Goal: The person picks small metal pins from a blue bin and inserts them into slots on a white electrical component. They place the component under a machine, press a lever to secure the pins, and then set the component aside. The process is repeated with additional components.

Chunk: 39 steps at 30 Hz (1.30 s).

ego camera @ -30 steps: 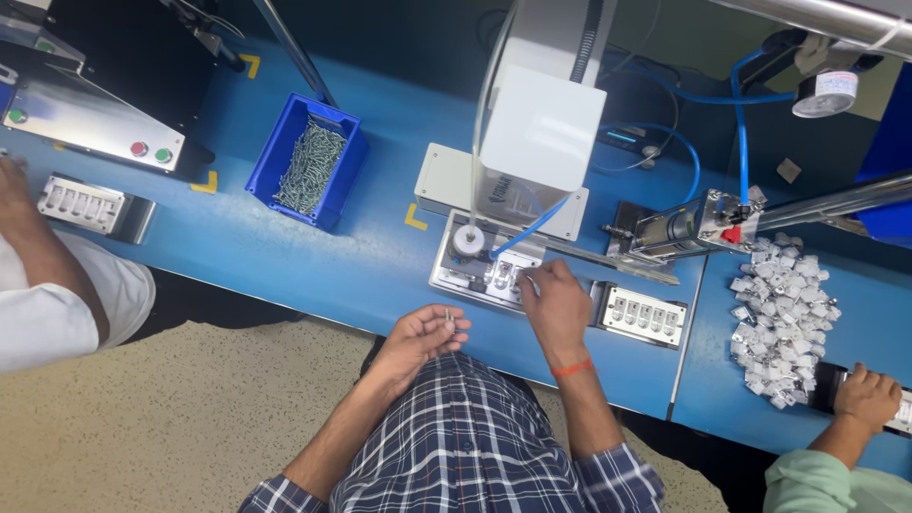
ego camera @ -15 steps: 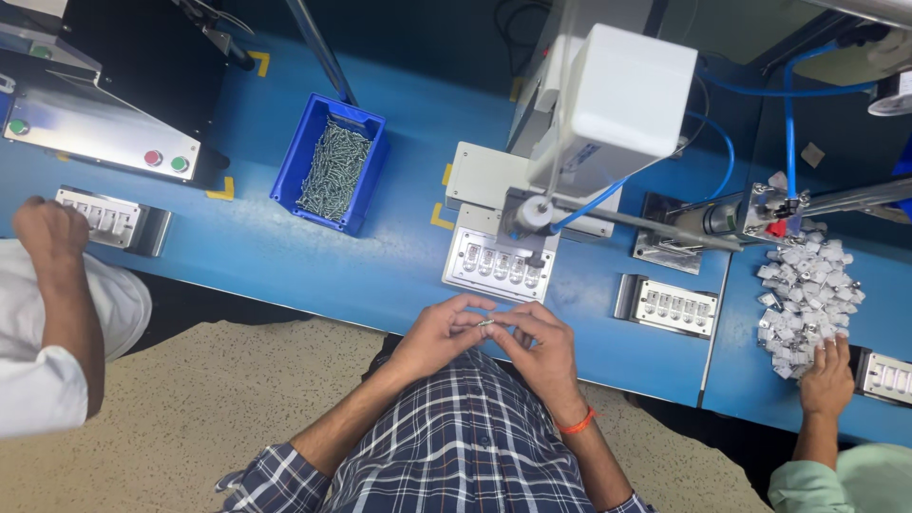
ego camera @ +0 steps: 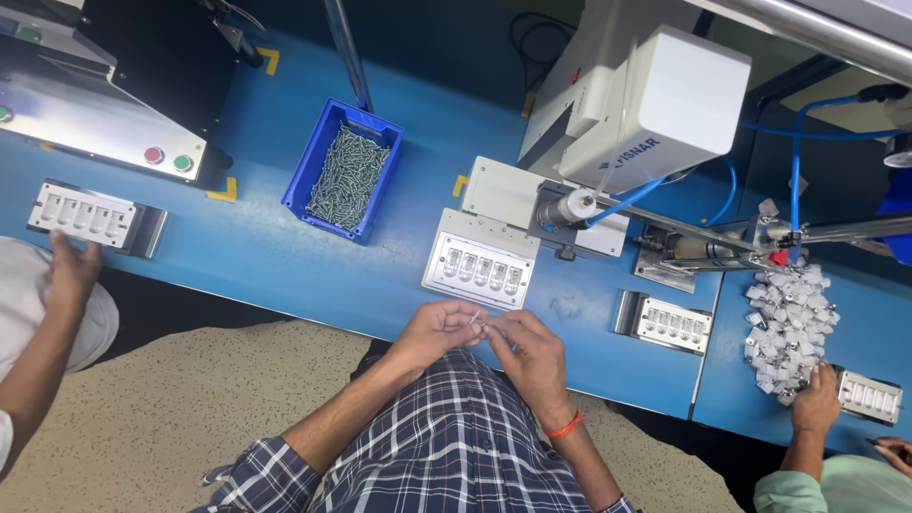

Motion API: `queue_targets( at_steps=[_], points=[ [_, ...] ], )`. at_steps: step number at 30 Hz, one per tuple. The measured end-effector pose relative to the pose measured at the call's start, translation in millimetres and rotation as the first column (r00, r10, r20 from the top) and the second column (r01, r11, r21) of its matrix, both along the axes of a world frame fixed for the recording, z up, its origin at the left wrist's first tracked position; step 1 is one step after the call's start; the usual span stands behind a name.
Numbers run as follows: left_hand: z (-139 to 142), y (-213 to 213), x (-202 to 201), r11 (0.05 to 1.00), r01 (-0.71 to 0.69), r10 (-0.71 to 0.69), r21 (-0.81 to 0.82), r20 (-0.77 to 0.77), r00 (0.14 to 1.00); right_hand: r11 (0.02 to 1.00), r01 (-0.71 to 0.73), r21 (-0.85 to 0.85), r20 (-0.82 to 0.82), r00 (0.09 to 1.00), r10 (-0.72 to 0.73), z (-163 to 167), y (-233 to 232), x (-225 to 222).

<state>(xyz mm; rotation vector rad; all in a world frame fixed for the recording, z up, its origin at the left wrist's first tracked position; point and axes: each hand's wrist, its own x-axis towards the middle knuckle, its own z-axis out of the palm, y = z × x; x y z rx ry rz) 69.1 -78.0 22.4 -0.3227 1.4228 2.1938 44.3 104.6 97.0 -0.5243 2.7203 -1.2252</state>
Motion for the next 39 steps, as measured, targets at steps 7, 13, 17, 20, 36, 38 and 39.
queue_targets(
  at_steps=[7, 13, 17, 20, 36, 38, 39],
  points=[
    [-1, -3, -4, 0.952, 0.125, -0.156, -0.280, -0.092, 0.984, 0.998, -0.061, 0.017, 0.024, 0.998, 0.061, -2, -2, -13],
    [-10, -3, -7, 1.000, 0.019, -0.019, 0.023, 0.020, 1.000, 0.997, -0.058, -0.042, -0.140, 0.989, 0.052, -8, -2, -12],
    [-12, -3, -12, 0.991, -0.033, 0.017, 0.132, 0.120, 0.993, 0.990, 0.073, -0.124, 0.064, 0.996, -0.065, -20, 2, -11],
    [-11, -8, -17, 0.988, -0.059, 0.043, 0.146, 0.108, 0.993, 0.947, 0.219, -0.234, 0.154, 0.970, -0.186, -30, 5, -17],
    [-29, -15, -3, 0.988, -0.069, 0.054, -0.140, -0.110, 0.992, 0.942, 0.119, 0.314, -0.109, 0.990, -0.088, -46, -5, -64],
    [-27, -13, -6, 0.985, -0.035, 0.013, -0.171, -0.130, 0.991, 0.963, 0.091, 0.254, -0.047, 0.996, -0.081, -37, -2, -63],
    [-25, -12, -8, 0.982, -0.025, -0.001, -0.186, -0.140, 0.990, 0.986, 0.071, 0.149, -0.007, 0.997, -0.070, -31, 0, -59]
  ],
)
